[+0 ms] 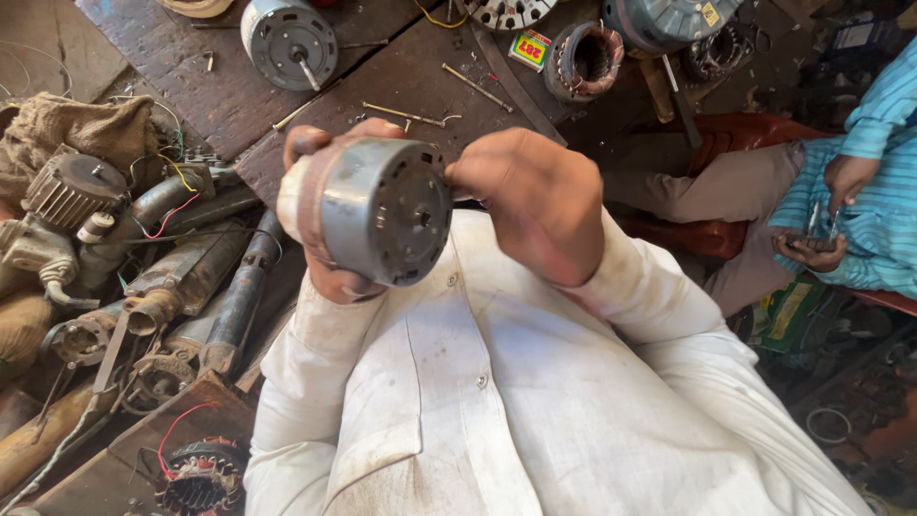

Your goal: The person assembles small electric motors by inserting stators into housings, applying lubricant, and securing end caps. They handle multiple motor components, including rotors and wiring, and use tools such as a wooden stick and tape to complete the assembly.

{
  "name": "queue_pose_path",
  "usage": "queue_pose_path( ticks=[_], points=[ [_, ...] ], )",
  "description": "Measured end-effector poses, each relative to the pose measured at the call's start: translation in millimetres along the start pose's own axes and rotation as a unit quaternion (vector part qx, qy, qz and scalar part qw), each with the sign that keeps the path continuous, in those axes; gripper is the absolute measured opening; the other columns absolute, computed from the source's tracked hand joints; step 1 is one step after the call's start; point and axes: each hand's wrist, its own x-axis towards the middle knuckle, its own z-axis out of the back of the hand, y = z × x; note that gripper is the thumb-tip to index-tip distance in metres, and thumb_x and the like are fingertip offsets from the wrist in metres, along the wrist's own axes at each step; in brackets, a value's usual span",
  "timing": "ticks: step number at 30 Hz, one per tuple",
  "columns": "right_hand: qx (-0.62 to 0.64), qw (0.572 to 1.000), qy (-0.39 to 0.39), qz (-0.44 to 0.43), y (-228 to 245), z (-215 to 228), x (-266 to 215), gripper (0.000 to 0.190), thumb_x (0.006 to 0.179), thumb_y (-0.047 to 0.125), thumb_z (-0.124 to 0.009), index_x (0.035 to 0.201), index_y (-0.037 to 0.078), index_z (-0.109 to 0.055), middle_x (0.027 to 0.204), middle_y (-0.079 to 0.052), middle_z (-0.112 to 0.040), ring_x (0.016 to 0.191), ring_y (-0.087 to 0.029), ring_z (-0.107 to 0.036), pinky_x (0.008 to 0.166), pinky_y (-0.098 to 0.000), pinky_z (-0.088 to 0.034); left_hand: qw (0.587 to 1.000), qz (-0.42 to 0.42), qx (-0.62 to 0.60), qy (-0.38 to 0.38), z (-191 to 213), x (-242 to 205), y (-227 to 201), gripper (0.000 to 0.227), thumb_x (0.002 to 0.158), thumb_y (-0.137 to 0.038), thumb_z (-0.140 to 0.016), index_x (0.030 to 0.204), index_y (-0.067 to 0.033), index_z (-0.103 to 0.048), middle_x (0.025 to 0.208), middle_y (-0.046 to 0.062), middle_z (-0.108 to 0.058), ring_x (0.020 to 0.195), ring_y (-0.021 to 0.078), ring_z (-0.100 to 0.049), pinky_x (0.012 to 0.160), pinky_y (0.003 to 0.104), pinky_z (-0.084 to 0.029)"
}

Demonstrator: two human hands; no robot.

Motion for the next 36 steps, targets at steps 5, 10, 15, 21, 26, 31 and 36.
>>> queue_pose_path(
  ticks=[5, 10, 15, 21, 26, 31, 36],
  points=[
    [0.309, 0.918, -0.022, -0.250, 8, -1, -14, 0.017, 0.105, 0.006, -0.073, 0.117, -0.005, -0.067, 0.108, -0.012, -0.071, 0.092, -0.013, -0.073, 0.078, -0.0258, -0.061, 0.998, -0.007, 0.035, 0.048, -17, 5, -9, 0.111, 0.061, -0.025, -0.102, 0.147, -0.0198, -0.032, 0.147, 0.025, -0.046, 0.129, 0.0399, -0.062, 0.104, 0.048, -0.059],
    [0.318, 0.873, 0.003, -0.370, 9, 4, -13, 0.022, 0.100, 0.017, -0.074, 0.107, -0.004, -0.070, 0.090, -0.008, -0.077, 0.082, -0.012, -0.076, 0.075, -0.0259, -0.064, 0.966, -0.072, 0.210, 0.136, -29, 8, -21, 0.110, 0.058, -0.023, -0.099, 0.150, -0.0263, -0.039, 0.146, 0.020, -0.047, 0.132, 0.0363, -0.060, 0.110, 0.049, -0.058],
    [0.271, 0.908, 0.012, -0.318, 11, 6, -12, 0.021, 0.103, 0.017, -0.073, 0.104, -0.003, -0.070, 0.086, -0.008, -0.073, 0.077, -0.011, -0.073, 0.070, -0.0240, -0.059, 0.949, -0.068, 0.256, 0.174, -27, 9, -29, 0.108, 0.060, -0.020, -0.101, 0.148, -0.0270, -0.039, 0.147, 0.019, -0.045, 0.136, 0.0359, -0.057, 0.110, 0.050, -0.054],
    [0.223, 0.939, -0.050, -0.256, -2, -13, -21, 0.013, 0.105, 0.010, -0.071, 0.100, -0.002, -0.066, 0.086, -0.007, -0.068, 0.076, -0.010, -0.066, 0.069, -0.0237, -0.054, 0.927, -0.075, 0.297, 0.218, -15, 20, -24, 0.107, 0.060, -0.017, -0.104, 0.145, -0.0257, -0.039, 0.151, 0.021, -0.041, 0.137, 0.0379, -0.055, 0.113, 0.050, -0.055],
    [0.207, 0.952, -0.043, -0.221, -23, -38, -30, 0.013, 0.106, 0.006, -0.071, 0.100, -0.002, -0.063, 0.086, -0.007, -0.062, 0.069, -0.011, -0.057, 0.063, -0.0241, -0.045, 0.942, -0.020, 0.271, 0.199, 1, 15, -28, 0.105, 0.063, -0.014, -0.101, 0.148, -0.0249, -0.040, 0.147, 0.022, -0.044, 0.135, 0.0375, -0.056, 0.113, 0.049, -0.056],
    [0.196, 0.969, -0.050, -0.140, -2, -43, -18, 0.059, 0.093, 0.029, -0.086, 0.132, 0.004, -0.049, 0.125, -0.015, -0.052, 0.111, -0.019, -0.062, 0.088, -0.0292, -0.060, 0.996, 0.006, -0.014, 0.092, 11, 20, -7, 0.108, 0.065, -0.021, -0.099, 0.153, -0.0203, -0.037, 0.145, 0.023, -0.050, 0.129, 0.0339, -0.061, 0.107, 0.045, -0.057],
    [0.025, 0.999, -0.018, 0.012, 19, -32, 17, 0.106, 0.073, 0.049, -0.098, 0.145, 0.000, -0.037, 0.143, -0.021, -0.046, 0.134, -0.044, -0.051, 0.116, -0.0536, -0.044, 0.982, 0.034, -0.170, 0.079, 17, 24, 5, 0.114, 0.062, -0.028, -0.099, 0.154, -0.0160, -0.034, 0.145, 0.026, -0.050, 0.131, 0.0352, -0.060, 0.108, 0.045, -0.055]
  ],
)
